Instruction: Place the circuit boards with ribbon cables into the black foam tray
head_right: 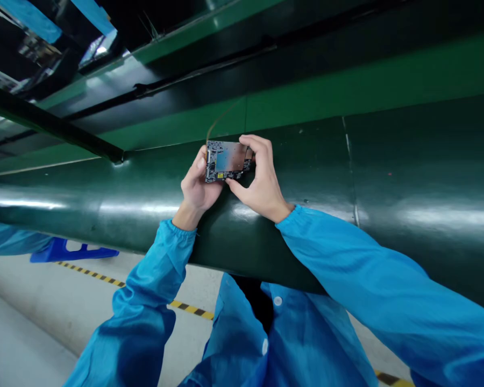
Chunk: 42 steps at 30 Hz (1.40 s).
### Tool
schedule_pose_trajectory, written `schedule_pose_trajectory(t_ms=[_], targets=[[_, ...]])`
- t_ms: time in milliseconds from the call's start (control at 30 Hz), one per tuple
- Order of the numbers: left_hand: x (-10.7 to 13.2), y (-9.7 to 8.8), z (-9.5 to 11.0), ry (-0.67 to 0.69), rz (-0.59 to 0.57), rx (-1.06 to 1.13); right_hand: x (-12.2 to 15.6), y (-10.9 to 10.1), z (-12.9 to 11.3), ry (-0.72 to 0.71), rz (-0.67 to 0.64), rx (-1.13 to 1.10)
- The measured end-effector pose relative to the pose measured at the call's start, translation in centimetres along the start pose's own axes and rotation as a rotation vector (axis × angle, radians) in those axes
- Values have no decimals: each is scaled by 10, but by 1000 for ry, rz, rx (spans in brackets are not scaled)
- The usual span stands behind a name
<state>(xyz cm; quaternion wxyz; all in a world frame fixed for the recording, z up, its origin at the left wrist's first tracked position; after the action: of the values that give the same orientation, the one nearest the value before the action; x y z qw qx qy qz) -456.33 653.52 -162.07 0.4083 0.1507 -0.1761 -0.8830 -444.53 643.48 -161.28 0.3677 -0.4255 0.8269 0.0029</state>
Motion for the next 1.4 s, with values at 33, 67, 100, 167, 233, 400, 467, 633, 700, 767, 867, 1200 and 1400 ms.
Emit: schedule_pose_trajectory(t_ms=[33, 67, 100, 167, 233, 400, 467, 633, 700, 767, 867, 1200, 1400], targets=[[-1, -1, 3, 23, 2, -5, 0, 0, 0, -7, 0, -8], [-1, -1, 5, 40, 5, -11, 0, 0, 0, -12, 0, -15], [-1, -2, 7, 50, 11, -21, 0, 1, 0, -13, -2, -21], [-2, -5, 7, 45, 25, -48, 1, 1, 2, -4, -9, -25], [-1, -5, 6, 33, 28, -63, 2, 3, 5, 3, -16, -27], [3, 0, 10, 46, 27, -57, 3, 5, 8, 0, -13, -48], [4, 2, 13, 57, 44, -59, 4, 6, 9, 17, -25, -58], [9, 11, 15, 98, 31, -31, 5, 9, 9, 64, -82, -81], [10, 17, 16, 121, -4, -23, 5, 10, 9, 81, -101, -87], [12, 22, 17, 143, -34, -25, 5, 10, 8, 74, -111, -97], [13, 23, 17, 138, -17, -36, 4, 11, 7, 54, -124, -92], [13, 19, 13, 86, 50, -3, 5, 11, 8, 101, -151, -104], [15, 22, 16, 123, 24, 2, 4, 10, 9, 90, -150, -77]])
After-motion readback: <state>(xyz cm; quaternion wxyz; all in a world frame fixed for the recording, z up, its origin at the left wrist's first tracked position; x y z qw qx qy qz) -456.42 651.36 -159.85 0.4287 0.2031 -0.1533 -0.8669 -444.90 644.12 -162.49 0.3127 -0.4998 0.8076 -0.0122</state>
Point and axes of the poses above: each hand's wrist, its own x-axis away from the middle knuckle, its own y-axis out of the palm, z = x × y, the point moved 9 cm from there along -x, towards the middle knuckle, and after that the axes turned 9 degrees about x, right-handed, at the moved point
